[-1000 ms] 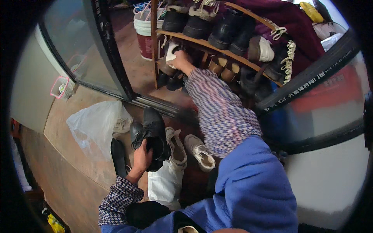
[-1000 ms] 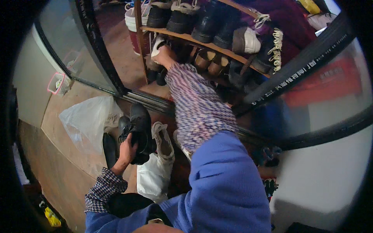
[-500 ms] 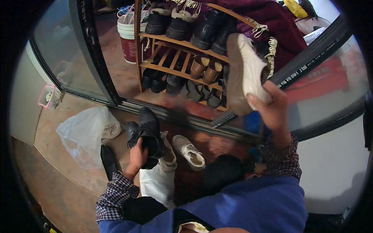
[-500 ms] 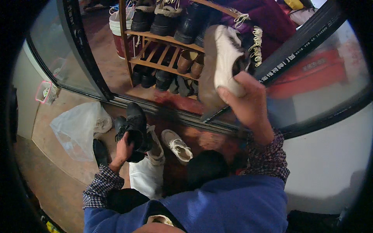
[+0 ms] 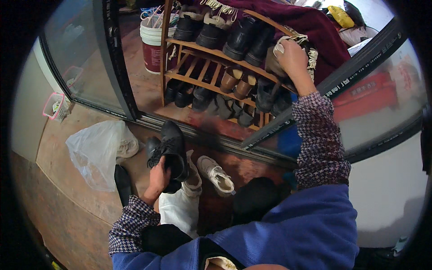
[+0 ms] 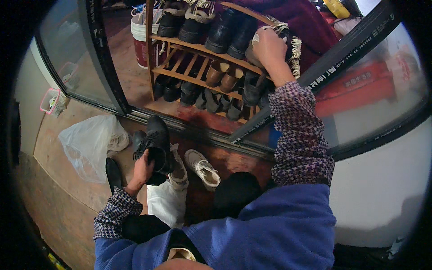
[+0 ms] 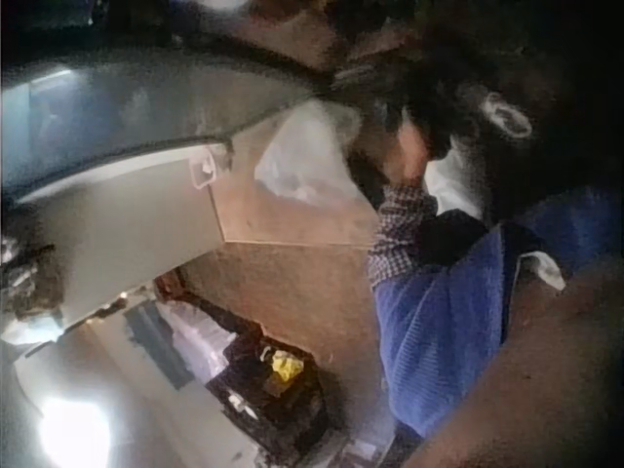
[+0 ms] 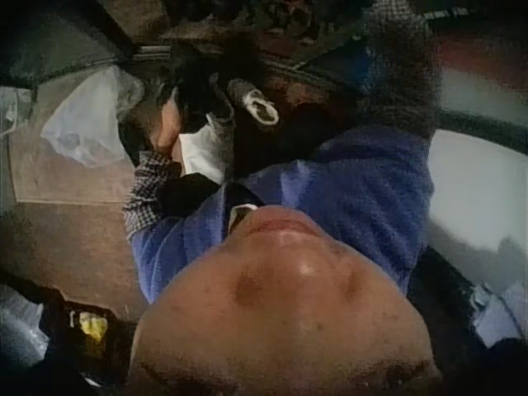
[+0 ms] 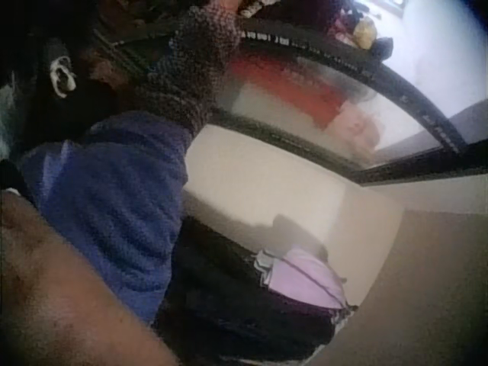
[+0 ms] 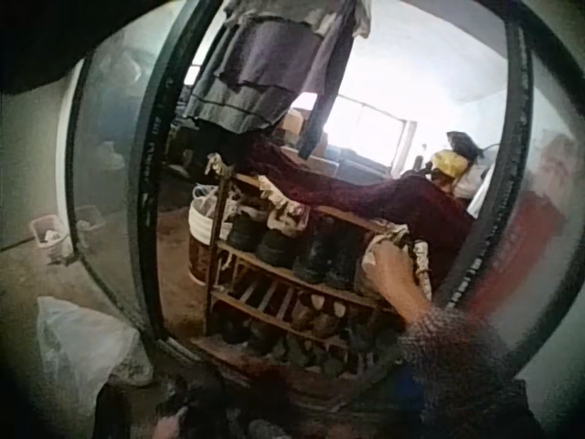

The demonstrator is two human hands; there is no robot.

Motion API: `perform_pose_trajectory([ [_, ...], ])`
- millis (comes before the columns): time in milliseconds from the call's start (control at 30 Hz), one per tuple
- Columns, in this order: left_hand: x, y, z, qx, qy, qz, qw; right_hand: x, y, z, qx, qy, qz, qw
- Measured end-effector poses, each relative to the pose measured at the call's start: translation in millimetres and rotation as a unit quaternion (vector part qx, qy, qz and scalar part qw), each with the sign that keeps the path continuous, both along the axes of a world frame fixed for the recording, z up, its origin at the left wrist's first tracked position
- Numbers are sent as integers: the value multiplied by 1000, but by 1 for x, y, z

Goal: The person sits on the floor and handles several pairs of shoes, removing and inserting insoles. They also wipe the interior of a black boot with a white cloth and place the insoles into the shoes.

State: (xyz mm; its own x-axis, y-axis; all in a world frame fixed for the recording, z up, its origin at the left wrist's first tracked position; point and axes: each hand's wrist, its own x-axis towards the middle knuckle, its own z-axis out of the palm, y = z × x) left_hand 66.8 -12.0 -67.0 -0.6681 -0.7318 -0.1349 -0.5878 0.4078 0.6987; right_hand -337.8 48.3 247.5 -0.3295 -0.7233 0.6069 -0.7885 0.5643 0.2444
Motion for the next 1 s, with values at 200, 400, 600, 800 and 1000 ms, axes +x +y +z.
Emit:
perform_pose_trajectory([
  [200,5,0,-2,1,-9,4,1000,-9,-21,-9,66,42,52,996],
  [400,3,0,-10,1,22,-2,1000,-55,-40,-4,30,69,38,996],
  [600,-3,-2,3,-4,19,6,1000,-26,-10,-25,-107,132,123,978],
  [800,-16,-12,25,-89,2,-36,995,90,36,-105,-26,-126,282,951],
  [1000,-80,-46,75,-164,-44,-87,982,145,96,-166,94,-395,334,851],
])
